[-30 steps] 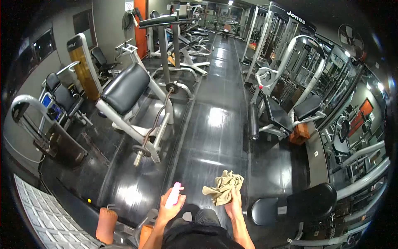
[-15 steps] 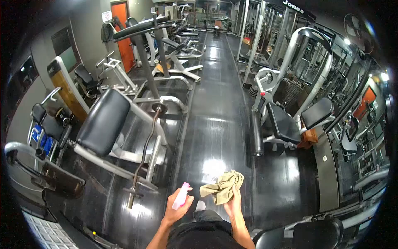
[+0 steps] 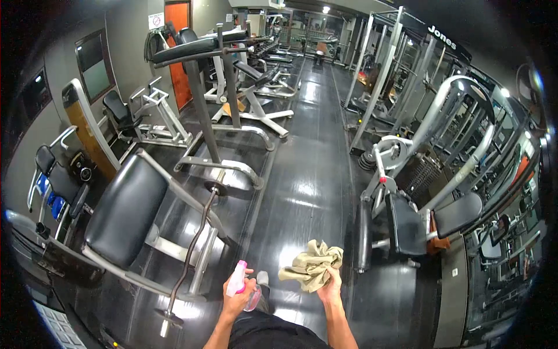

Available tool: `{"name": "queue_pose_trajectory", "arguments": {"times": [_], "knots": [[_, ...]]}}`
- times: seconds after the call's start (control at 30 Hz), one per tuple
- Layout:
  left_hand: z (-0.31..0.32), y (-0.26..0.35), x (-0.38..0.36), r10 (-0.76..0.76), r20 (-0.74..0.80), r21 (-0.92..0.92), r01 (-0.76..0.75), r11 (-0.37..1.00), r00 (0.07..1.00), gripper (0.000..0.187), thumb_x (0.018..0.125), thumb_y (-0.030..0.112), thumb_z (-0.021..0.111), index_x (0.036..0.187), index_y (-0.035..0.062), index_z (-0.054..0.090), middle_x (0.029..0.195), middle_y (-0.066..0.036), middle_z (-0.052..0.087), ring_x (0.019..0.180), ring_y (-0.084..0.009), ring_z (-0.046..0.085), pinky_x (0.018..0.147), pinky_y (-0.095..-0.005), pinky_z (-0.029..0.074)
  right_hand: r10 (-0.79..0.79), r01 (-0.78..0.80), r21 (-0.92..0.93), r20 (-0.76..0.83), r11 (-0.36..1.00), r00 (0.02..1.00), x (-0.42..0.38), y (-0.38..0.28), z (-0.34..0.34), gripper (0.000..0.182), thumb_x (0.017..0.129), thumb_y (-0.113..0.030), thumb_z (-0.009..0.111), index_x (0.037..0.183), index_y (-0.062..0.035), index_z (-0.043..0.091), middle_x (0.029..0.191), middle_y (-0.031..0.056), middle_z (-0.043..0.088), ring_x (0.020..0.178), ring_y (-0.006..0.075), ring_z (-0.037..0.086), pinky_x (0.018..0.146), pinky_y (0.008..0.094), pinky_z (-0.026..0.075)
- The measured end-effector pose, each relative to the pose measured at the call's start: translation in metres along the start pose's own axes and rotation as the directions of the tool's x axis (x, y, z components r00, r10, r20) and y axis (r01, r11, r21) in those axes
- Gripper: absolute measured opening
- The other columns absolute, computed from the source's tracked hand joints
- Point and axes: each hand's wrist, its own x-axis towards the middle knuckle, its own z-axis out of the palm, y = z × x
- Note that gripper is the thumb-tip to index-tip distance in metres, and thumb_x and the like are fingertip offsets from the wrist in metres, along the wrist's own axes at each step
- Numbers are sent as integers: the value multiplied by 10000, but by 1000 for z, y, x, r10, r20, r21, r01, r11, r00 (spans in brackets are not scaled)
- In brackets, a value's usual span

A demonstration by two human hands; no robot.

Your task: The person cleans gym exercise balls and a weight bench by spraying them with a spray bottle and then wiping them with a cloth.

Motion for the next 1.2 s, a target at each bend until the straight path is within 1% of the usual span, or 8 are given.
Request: {"name": "queue_pose_trajectory", "arguments": {"times": [0.1,0.4,0.53,0.67,0.87,1.0,1.13,1.2], "knots": [[14,-2,64,-9,14,-21,9,1000,1000,250,857,15,631,1103,16,588,670,25,568,644,-46,572,597,-225,463,31,-31,-12,-15,999,999,67,2,6,497,872,-276,470,1295,-18,434,1245,131,545,1128,274,543,983,425,423],[55,24,237,61,75,91,-68,994,995,247,846,36,645,1089,20,604,671,23,581,643,-40,544,611,-218,458,93,-94,19,19,995,995,214,-10,39,476,877,-277,446,1263,2,459,1167,196,583,1057,318,585,940,432,459],[74,4,304,47,78,2,-47,999,996,246,847,44,646,1088,15,604,676,10,594,641,-53,562,622,-229,472,123,-115,113,-66,987,990,276,-17,27,465,875,-301,466,1244,-19,486,1131,146,604,1040,293,593,920,437,471],[106,-9,372,70,46,70,-73,995,996,239,850,40,641,1084,12,604,670,12,585,645,-54,566,619,-235,475,124,-114,159,-57,981,991,348,-32,12,441,885,-287,471,1242,-30,493,1142,133,602,1052,284,588,939,434,460],[169,-21,473,30,-54,3,-30,1000,998,235,850,35,640,1078,-5,597,684,8,571,644,-63,567,610,-238,472,162,-157,54,-113,986,980,469,-86,-8,399,887,-185,513,1245,-12,485,1156,112,599,1056,252,595,933,402,480],[203,-31,533,85,-114,-3,-86,996,990,233,851,41,644,1077,-2,601,670,10,545,640,-69,566,604,-238,465,184,-184,-35,-11,982,983,558,-114,-17,390,895,-204,515,1250,-45,496,1170,96,604,1067,233,594,947,398,464],[223,-36,587,67,-130,45,-61,997,989,234,852,51,648,1076,0,601,675,8,555,637,-74,566,597,-245,463,196,-200,-119,-47,972,980,627,-146,8,425,885,-197,557,1279,-66,464,1195,80,582,1080,235,582,943,404,472],[230,-43,618,60,-37,92,-57,994,998,227,853,55,651,1067,1,600,681,8,565,621,-70,554,589,-245,459,200,-200,-116,-11,973,980,663,-150,11,435,884,-188,562,1288,-71,453,1200,80,575,1087,235,577,945,405,470]]}}
